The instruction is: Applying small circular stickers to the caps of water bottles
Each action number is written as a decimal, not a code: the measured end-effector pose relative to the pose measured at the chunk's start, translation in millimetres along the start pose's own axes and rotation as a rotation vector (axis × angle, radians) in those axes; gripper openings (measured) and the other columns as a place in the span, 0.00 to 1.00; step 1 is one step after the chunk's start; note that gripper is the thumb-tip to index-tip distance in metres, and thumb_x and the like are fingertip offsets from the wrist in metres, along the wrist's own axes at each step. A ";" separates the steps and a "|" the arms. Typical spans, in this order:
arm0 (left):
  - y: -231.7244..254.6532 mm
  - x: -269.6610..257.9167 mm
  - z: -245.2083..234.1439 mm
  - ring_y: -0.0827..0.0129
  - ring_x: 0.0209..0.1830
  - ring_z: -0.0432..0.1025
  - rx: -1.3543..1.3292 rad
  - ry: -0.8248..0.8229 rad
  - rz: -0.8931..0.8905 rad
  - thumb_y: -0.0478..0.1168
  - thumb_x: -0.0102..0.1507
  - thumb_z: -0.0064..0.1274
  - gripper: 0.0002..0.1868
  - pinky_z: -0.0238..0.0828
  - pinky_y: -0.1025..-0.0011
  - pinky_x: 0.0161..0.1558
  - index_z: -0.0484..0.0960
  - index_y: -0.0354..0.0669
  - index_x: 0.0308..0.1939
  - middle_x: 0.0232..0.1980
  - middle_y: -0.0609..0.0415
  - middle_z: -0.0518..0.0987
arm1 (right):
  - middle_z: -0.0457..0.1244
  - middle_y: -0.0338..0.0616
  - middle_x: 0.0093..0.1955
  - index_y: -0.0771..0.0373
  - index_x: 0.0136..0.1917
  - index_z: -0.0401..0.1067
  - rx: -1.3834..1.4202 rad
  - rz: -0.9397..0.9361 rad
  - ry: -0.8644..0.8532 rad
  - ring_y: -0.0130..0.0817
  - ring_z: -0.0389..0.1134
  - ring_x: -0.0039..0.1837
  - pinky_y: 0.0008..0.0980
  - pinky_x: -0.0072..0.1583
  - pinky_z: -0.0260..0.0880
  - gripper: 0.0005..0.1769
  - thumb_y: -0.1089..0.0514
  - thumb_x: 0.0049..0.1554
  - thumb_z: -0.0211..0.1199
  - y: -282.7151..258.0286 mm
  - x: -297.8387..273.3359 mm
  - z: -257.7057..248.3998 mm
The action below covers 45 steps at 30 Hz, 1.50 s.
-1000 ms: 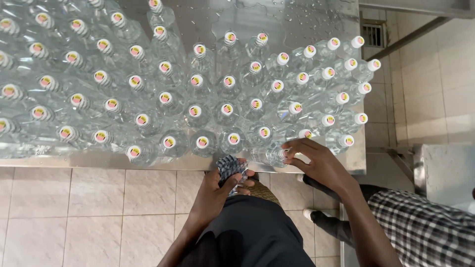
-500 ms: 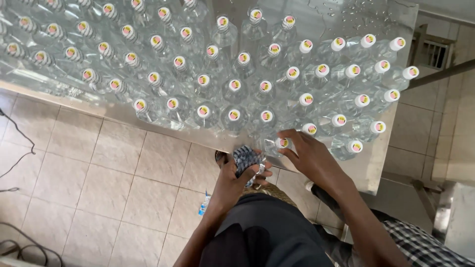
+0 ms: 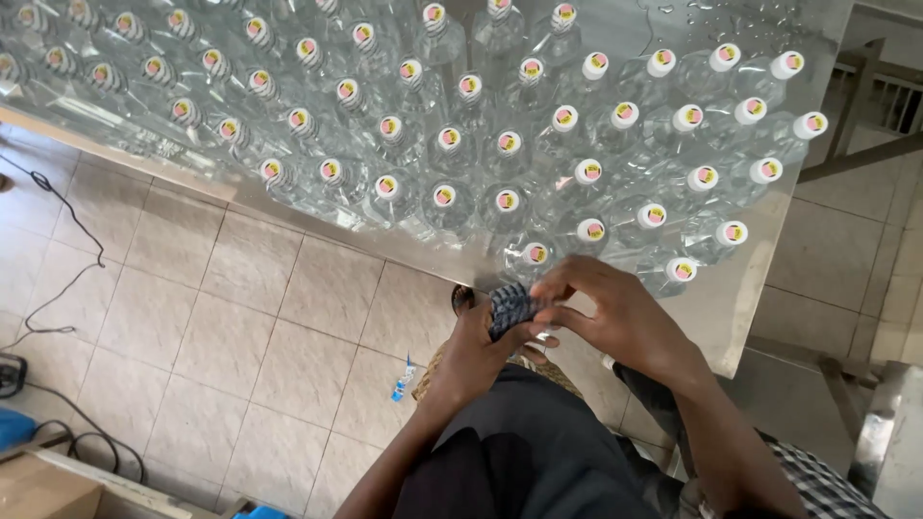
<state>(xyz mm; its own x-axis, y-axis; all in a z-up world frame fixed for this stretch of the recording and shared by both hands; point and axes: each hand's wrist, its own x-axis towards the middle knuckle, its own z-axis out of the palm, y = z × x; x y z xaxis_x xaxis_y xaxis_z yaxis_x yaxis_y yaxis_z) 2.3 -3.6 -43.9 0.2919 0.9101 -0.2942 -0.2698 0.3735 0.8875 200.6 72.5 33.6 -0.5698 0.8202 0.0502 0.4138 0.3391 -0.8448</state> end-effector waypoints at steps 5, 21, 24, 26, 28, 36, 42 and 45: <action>40.1 -4.0 2.1 0.43 0.26 0.78 0.239 -0.019 -0.025 0.45 0.75 0.56 0.33 0.81 0.50 0.27 0.67 0.20 0.74 0.49 0.21 0.82 | 0.77 0.44 0.40 0.56 0.53 0.84 0.086 0.159 0.061 0.43 0.82 0.47 0.45 0.55 0.79 0.16 0.58 0.51 0.81 17.4 -12.6 -3.9; 16.6 44.8 -45.3 0.50 0.55 0.82 -0.432 -0.301 -0.001 0.46 0.80 0.44 0.29 0.90 0.55 0.50 0.64 0.29 0.79 0.62 0.31 0.80 | 0.81 0.44 0.47 0.59 0.57 0.85 0.226 0.356 0.153 0.28 0.80 0.54 0.38 0.64 0.77 0.15 0.61 0.55 0.79 11.2 30.4 -14.6; 36.2 43.6 -50.5 0.46 0.59 0.79 -0.362 -0.354 0.017 0.40 0.80 0.44 0.28 0.85 0.49 0.61 0.63 0.21 0.78 0.61 0.28 0.78 | 0.80 0.45 0.47 0.59 0.54 0.86 0.163 0.379 0.252 0.33 0.80 0.57 0.41 0.67 0.74 0.11 0.62 0.56 0.77 -6.4 39.1 -15.5; 56.6 39.8 -56.9 0.51 0.62 0.77 -0.187 -0.357 0.019 0.38 0.79 0.42 0.28 0.83 0.53 0.64 0.59 0.19 0.79 0.62 0.30 0.75 | 0.79 0.43 0.48 0.57 0.55 0.85 0.058 0.401 0.361 0.33 0.79 0.59 0.40 0.68 0.73 0.11 0.59 0.58 0.77 -5.4 42.7 -30.6; 44.6 38.7 -67.0 0.56 0.65 0.75 -0.029 -0.351 0.010 0.35 0.79 0.41 0.29 0.82 0.56 0.67 0.56 0.17 0.79 0.64 0.31 0.73 | 0.78 0.42 0.50 0.55 0.57 0.85 -0.046 0.445 0.449 0.34 0.78 0.62 0.39 0.70 0.72 0.11 0.57 0.60 0.77 6.0 42.7 -41.3; 45.9 35.4 -77.8 0.48 0.64 0.78 -0.395 -0.243 -0.162 0.28 0.71 0.41 0.31 0.80 0.57 0.63 0.62 0.34 0.81 0.65 0.38 0.80 | 0.74 0.35 0.49 0.51 0.71 0.77 -0.251 0.177 0.147 0.38 0.71 0.60 0.46 0.69 0.72 0.20 0.62 0.67 0.66 66.4 23.5 -28.9; 55.8 42.7 -71.2 0.42 0.65 0.80 -0.421 -0.238 -0.118 0.36 0.75 0.44 0.27 0.80 0.54 0.66 0.64 0.32 0.79 0.63 0.33 0.82 | 0.72 0.36 0.70 0.52 0.65 0.78 -0.261 0.241 0.014 0.36 0.74 0.67 0.41 0.65 0.75 0.16 0.57 0.63 0.69 46.5 18.6 -52.6; 59.8 50.7 -63.1 0.44 0.64 0.80 -0.411 -0.206 -0.110 0.37 0.74 0.47 0.28 0.80 0.56 0.65 0.65 0.31 0.78 0.63 0.33 0.83 | 0.70 0.34 0.72 0.52 0.72 0.74 -0.368 0.155 -0.056 0.39 0.72 0.69 0.47 0.61 0.75 0.21 0.54 0.66 0.66 69.9 10.3 -51.1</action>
<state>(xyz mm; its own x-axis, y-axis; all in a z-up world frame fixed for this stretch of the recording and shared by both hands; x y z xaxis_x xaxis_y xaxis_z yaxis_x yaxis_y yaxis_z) -56.9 76.2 -28.2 0.5037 0.8220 -0.2658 -0.5557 0.5439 0.6288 259.9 128.3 2.3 -0.5138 0.8520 -0.1005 0.7188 0.3636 -0.5925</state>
